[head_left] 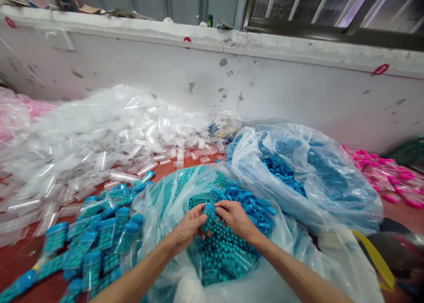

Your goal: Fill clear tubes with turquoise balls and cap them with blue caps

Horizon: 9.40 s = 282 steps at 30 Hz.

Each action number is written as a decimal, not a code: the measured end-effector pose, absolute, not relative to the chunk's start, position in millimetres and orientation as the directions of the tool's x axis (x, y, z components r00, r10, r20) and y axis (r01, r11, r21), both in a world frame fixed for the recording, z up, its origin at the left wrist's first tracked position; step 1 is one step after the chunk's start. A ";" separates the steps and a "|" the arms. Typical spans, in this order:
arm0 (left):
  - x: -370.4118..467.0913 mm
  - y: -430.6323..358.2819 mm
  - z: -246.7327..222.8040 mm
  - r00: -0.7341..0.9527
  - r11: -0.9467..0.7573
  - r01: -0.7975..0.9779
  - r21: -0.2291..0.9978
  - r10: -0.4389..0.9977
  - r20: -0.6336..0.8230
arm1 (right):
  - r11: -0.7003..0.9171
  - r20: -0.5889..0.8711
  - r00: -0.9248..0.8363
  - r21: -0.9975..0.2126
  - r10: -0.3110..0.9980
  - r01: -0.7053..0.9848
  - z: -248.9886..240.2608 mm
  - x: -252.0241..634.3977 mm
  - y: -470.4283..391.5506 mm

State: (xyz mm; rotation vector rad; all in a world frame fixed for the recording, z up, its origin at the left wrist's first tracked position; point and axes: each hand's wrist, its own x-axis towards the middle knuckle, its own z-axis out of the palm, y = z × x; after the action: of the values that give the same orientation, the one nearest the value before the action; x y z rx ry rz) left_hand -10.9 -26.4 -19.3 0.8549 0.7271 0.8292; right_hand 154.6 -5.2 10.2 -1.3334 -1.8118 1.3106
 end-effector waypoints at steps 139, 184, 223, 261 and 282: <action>7.5 -53.6 8.0 0.384 0.160 0.082 0.984 0.906 -0.180 | -0.027 -0.099 -0.365 -0.980 0.926 0.199 27.2 169.8 -30.5; -41.6 -60.9 31.5 0.172 -0.173 0.690 0.703 0.982 0.073 | 0.461 -0.399 -0.553 -0.308 0.731 0.832 24.5 242.2 -61.7; 51.2 -35.7 -20.3 0.686 -0.327 0.646 0.690 0.646 -0.335 | 0.178 -0.427 -0.524 -0.626 0.737 0.759 4.1 232.1 -51.8; 28.2 -16.9 -11.3 0.609 0.467 0.029 0.884 0.693 -0.386 | 0.401 -0.425 -0.555 -0.401 0.715 0.824 12.8 231.7 -49.7; 29.9 -20.1 -23.2 0.588 0.457 0.007 0.889 0.718 -0.374 | 0.604 -0.321 -0.598 -0.093 0.735 0.792 -1.0 257.4 -52.1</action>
State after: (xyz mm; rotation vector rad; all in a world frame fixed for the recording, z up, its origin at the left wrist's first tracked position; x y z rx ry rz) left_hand 29.9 -20.1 -23.2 1.0136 0.8475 0.5091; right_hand 257.4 -52.1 -1.0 -1.4721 -3.0328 0.3889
